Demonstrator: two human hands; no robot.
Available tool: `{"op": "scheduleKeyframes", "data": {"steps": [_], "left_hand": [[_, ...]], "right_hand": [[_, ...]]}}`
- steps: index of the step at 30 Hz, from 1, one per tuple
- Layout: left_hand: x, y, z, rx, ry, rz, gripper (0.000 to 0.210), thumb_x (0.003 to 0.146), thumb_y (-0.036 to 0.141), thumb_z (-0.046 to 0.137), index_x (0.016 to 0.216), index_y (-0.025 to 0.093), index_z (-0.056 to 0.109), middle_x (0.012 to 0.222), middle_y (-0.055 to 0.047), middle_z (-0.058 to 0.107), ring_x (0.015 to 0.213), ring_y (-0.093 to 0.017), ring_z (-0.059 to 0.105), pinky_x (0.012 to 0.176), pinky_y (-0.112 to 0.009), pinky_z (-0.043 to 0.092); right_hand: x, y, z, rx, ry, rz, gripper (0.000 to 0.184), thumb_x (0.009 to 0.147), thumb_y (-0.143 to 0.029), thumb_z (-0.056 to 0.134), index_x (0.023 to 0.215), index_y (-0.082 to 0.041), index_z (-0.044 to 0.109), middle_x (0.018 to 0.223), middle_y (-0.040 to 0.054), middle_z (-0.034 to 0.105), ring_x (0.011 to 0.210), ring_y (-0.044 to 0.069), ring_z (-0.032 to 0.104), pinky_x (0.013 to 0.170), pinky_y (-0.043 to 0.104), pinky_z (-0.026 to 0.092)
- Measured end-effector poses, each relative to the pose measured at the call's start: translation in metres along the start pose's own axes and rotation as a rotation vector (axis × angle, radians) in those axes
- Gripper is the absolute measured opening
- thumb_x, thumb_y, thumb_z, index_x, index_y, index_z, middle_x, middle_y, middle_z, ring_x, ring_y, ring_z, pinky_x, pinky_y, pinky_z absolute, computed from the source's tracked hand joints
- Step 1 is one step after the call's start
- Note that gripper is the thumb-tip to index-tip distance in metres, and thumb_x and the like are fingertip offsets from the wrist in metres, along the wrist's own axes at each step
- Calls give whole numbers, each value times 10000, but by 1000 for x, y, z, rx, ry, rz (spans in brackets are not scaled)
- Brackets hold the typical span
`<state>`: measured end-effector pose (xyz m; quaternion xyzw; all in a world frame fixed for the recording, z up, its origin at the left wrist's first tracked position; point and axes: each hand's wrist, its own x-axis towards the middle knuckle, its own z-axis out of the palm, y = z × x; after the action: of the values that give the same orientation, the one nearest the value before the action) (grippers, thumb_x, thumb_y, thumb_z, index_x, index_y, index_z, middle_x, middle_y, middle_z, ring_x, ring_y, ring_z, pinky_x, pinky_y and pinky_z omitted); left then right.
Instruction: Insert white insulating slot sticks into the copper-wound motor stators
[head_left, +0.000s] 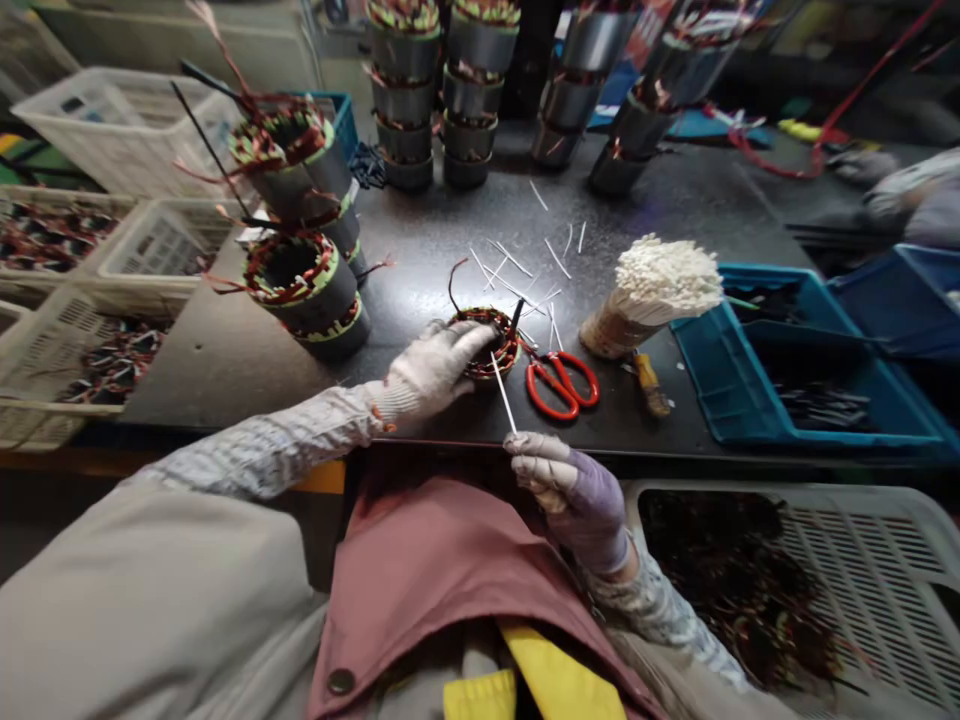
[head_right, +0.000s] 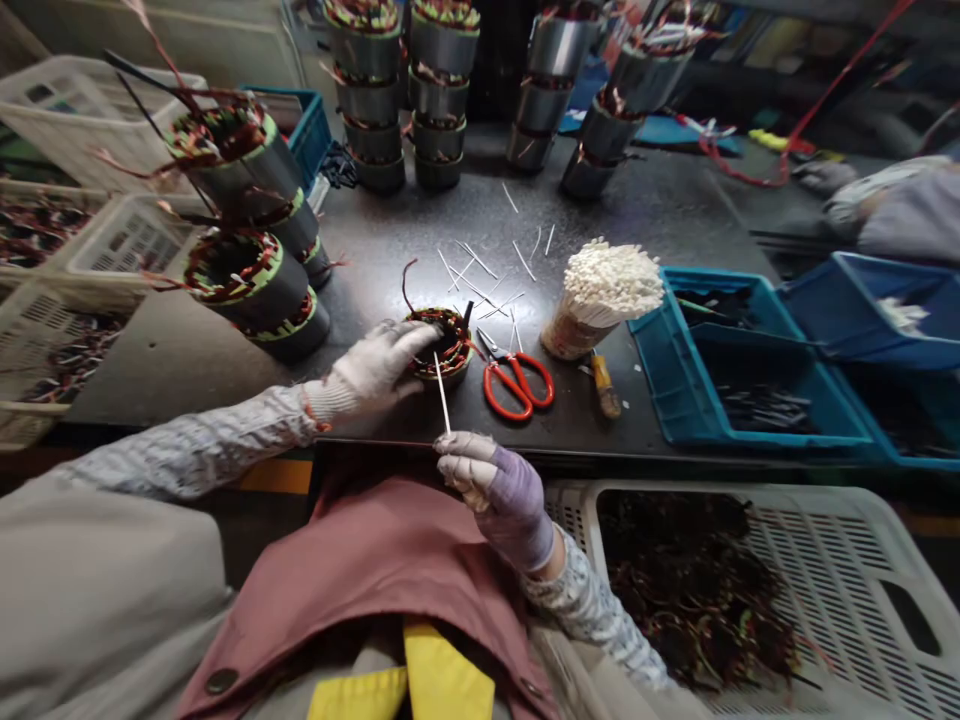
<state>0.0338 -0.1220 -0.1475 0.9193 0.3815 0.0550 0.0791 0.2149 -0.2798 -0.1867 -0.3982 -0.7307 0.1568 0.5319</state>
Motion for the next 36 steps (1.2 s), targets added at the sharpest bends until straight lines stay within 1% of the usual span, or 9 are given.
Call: {"op": "scheduleKeyframes", "data": {"steps": [3, 7, 16, 20, 23, 26, 30, 33, 36], "left_hand": [[-6, 1, -2, -32, 21, -47, 770, 817, 297, 696, 1500, 186, 359, 1488, -129, 473, 1358, -305, 442, 1170, -433, 318], [3, 6, 3, -42, -111, -51, 663, 854, 267, 656, 1471, 227, 418, 1366, -99, 590, 1278, -273, 532, 1107, -382, 400], [8, 3, 9, -90, -50, -74, 566, 881, 317, 624, 1428, 266, 485, 1252, -49, 675, 1245, -254, 563, 1132, -375, 392], [1, 4, 13, -194, 39, -175, 649, 836, 287, 653, 1454, 268, 458, 1327, -66, 625, 1199, -262, 611, 1063, -359, 467], [-4, 2, 27, -339, 199, -249, 686, 843, 269, 635, 1488, 225, 407, 1266, -86, 670, 1166, -259, 636, 1027, -383, 499], [-6, -1, 43, -421, 375, -148, 533, 882, 248, 595, 1407, 210, 505, 1064, -44, 761, 1184, -216, 631, 1133, -409, 407], [-2, -6, 53, -353, 518, 91, 210, 933, 323, 561, 1044, 256, 727, 1009, -17, 779, 972, -163, 718, 1179, -434, 316], [1, -10, 54, -302, 596, 203, 234, 960, 329, 521, 974, 272, 747, 961, -13, 787, 921, -152, 731, 1144, -442, 339], [2, -13, 54, -268, 582, 229, 240, 960, 315, 511, 994, 277, 745, 971, -17, 789, 959, -164, 729, 1131, -457, 341]], "right_hand": [[-15, 0, -1, 69, -11, 96, 202, 928, -118, 565, 1048, -243, 669, 1070, 68, 743, 1025, 182, 717, 859, 332, 616], [-29, 2, 3, 132, 2, 175, 236, 904, -80, 585, 1048, -247, 669, 1073, 58, 743, 1074, 190, 701, 928, 364, 593], [-19, 26, 37, 72, 157, 200, 191, 895, -106, 612, 1007, -231, 701, 1044, 55, 760, 970, 165, 733, 865, 295, 613], [4, 49, 62, 47, 262, 156, 174, 898, -143, 619, 1004, -238, 720, 1051, 49, 760, 997, 177, 727, 903, 319, 607], [14, 60, 69, 24, 312, 203, 147, 900, -190, 629, 992, -239, 734, 975, 36, 771, 909, 175, 742, 859, 310, 619], [17, 57, 65, -12, 330, 246, 125, 894, -205, 645, 977, -238, 733, 947, 35, 768, 879, 174, 738, 844, 315, 616], [25, 39, 52, -133, 301, 257, 49, 868, -248, 678, 853, -218, 715, 904, 50, 737, 843, 170, 715, 789, 313, 602], [38, 36, 47, -191, 234, 268, 78, 872, -262, 665, 824, -216, 706, 817, 38, 719, 760, 160, 691, 737, 295, 580], [49, 47, 48, -263, 189, 328, 122, 860, -302, 662, 791, -211, 703, 758, 40, 713, 707, 172, 668, 700, 297, 555]]}}
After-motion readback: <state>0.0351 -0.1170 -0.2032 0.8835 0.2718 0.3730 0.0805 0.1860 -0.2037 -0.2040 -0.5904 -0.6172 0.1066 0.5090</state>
